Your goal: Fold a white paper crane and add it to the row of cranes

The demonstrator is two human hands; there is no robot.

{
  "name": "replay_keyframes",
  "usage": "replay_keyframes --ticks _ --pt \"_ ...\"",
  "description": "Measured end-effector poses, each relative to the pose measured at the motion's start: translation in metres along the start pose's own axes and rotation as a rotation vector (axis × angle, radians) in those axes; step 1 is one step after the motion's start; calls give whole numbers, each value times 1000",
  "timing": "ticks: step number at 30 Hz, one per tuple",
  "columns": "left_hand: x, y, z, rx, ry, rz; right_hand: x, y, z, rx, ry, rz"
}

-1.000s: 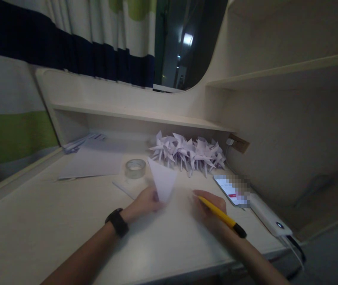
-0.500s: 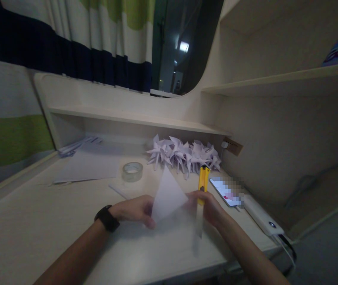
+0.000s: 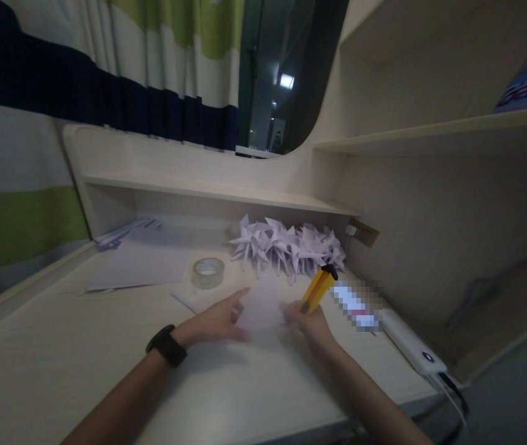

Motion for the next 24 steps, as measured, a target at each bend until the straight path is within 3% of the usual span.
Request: replay_keyframes --ticks 4,9,19,24 --pt "5 -2 7 117 162 50 -2 -2 8 47 -3 -3" --pt "5 10 19 -15 177 93 -5 0 16 61 -23 -9" --pt "5 16 9 52 328 84 -4 -2 20 -98 -138 -104" --pt "7 15 9 62 302 80 -5 -7 19 -158 -188 -145"
Point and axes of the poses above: each hand's wrist, its own x-axis towards the middle knuckle, its own z-axis out of the palm, y = z × x, the point moved 6 cm from there along x, towards the middle knuckle, and after that the axes turned 9 degrees about y, right-handed, at the moved point
